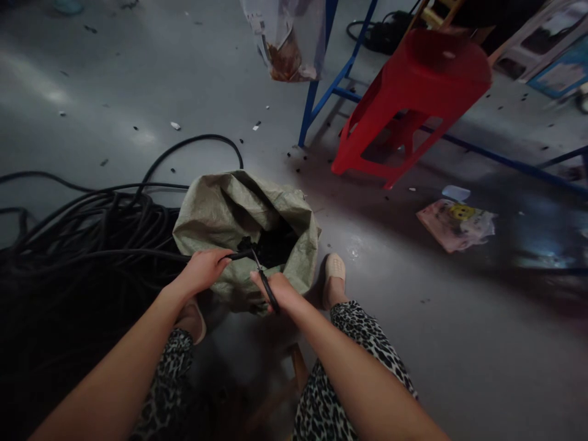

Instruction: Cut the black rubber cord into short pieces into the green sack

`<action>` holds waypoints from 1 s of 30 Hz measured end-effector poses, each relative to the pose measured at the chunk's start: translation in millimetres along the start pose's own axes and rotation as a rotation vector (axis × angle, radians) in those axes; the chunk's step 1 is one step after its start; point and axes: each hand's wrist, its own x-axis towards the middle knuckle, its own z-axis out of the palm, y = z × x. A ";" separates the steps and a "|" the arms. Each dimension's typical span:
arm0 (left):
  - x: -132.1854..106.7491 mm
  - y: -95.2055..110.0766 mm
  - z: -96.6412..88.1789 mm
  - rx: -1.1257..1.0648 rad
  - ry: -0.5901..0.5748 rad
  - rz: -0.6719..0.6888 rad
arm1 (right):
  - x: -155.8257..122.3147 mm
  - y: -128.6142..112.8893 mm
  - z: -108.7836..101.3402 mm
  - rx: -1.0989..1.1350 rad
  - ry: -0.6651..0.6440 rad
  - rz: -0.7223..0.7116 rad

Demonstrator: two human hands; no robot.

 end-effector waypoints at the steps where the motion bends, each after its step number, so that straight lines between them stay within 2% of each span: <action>1: 0.1 -0.2 -0.1 0.000 0.010 -0.001 | 1.3 0.1 -0.1 0.007 0.007 0.000; 8: 1.1 -0.8 -0.4 -0.007 0.074 -0.019 | 5.3 -4.6 -0.2 0.052 -0.016 -0.016; 21: 1.3 1.6 -1.4 -0.032 0.060 -0.006 | 5.0 -4.7 4.7 -0.004 -0.065 -0.127; 30: 0.1 0.5 1.3 -0.061 0.034 0.034 | 4.6 -7.7 7.2 0.010 -0.046 -0.116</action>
